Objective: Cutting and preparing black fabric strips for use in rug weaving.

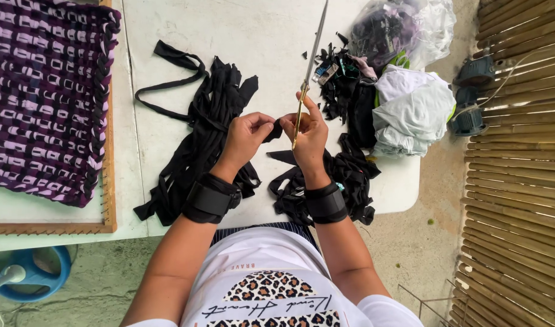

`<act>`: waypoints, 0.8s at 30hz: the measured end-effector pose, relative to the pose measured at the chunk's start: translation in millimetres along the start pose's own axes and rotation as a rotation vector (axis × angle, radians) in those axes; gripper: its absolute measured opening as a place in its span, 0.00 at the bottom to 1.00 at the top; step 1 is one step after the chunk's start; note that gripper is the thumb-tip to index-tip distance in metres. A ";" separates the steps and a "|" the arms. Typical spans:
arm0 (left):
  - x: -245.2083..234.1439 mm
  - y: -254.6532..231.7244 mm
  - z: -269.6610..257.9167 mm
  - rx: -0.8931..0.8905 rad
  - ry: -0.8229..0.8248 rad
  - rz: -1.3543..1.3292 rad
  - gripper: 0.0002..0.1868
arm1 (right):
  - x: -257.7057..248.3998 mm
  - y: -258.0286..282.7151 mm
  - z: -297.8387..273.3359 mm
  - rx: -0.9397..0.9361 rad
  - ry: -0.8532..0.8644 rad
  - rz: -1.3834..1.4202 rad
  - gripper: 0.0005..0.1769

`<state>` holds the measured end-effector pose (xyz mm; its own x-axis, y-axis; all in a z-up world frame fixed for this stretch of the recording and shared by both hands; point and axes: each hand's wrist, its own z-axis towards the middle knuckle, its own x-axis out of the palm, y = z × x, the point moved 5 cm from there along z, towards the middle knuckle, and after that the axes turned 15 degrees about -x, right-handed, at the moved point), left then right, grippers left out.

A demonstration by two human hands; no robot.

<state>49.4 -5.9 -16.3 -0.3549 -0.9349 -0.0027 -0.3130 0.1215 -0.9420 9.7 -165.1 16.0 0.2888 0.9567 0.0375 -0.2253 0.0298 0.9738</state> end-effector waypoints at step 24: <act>-4.4 3.0 22.6 -0.099 -0.138 -0.083 0.06 | -37.8 -10.3 -59.2 0.181 0.434 -0.396 0.41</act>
<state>69.9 -9.0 -26.7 -0.2020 -0.9792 0.0214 -0.4237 0.0677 -0.9033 -54.0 -184.4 -8.7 -0.0955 0.9149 -0.3921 -0.0059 0.3934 0.9193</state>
